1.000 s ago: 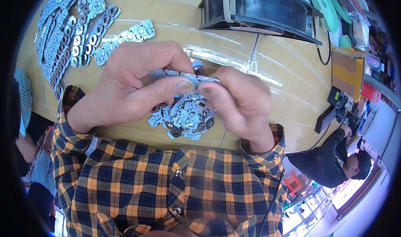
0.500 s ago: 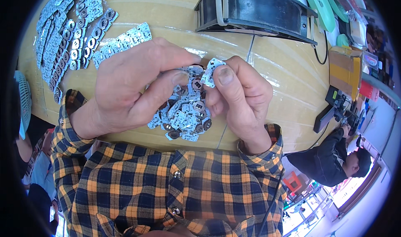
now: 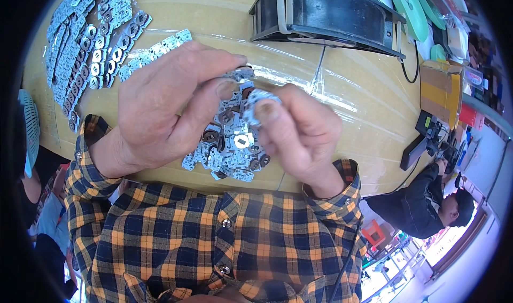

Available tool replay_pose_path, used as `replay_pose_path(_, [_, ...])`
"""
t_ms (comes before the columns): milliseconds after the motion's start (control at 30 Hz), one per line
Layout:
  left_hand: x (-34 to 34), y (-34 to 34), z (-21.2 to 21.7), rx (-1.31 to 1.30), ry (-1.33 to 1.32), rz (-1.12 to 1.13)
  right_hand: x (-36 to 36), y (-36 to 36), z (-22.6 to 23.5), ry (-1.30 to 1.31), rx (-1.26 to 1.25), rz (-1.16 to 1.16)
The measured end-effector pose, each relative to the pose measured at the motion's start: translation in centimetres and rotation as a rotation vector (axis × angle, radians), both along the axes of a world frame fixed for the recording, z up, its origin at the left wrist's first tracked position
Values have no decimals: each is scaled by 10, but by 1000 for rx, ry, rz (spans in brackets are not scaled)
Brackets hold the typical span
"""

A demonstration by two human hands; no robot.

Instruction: Assembling small electronic components on a workbench in an industrial setting.

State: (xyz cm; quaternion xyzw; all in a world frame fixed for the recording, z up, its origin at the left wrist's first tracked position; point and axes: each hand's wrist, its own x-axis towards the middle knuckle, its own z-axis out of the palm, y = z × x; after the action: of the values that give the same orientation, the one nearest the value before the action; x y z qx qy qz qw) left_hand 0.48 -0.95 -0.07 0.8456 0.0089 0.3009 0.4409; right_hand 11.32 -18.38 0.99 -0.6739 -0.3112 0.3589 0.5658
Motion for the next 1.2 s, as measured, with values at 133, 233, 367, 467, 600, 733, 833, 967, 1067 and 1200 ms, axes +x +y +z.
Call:
replay_pose_path(133, [3, 0, -7, -13, -87, -1, 5, 2, 1, 16, 18, -89])
replay_pose_path(233, [3, -3, -5, -53, -66, -19, 8, -2, -3, 143, 98, -133])
replay_pose_path(367, [4, -2, -7, -53, -75, -32, 7, 2, 0, 1, 23, -106])
replay_pose_path(467, [3, -4, -6, -50, -67, -65, 7, 2, -2, -11, 23, -77])
replay_pose_path(600, [3, 1, -3, 12, -80, -175, 7, -1, -2, 103, 39, -117])
replay_pose_path(733, [2, 7, -1, 92, -78, -215, 6, 0, -2, 202, 37, -126])
replay_pose_path(833, [0, 12, 3, 19, -6, -193, 8, 1, 0, 62, 6, -98])
replay_pose_path(967, [0, 9, 1, -230, 36, -145, 13, 2, 3, -290, -31, 130])
replay_pose_path(1067, [1, 9, 5, -255, 80, -263, 13, -1, 1, -170, 17, 35])
replay_pose_path(1200, [0, 7, 4, -416, 241, -380, 19, -5, 1, -114, 74, 16])
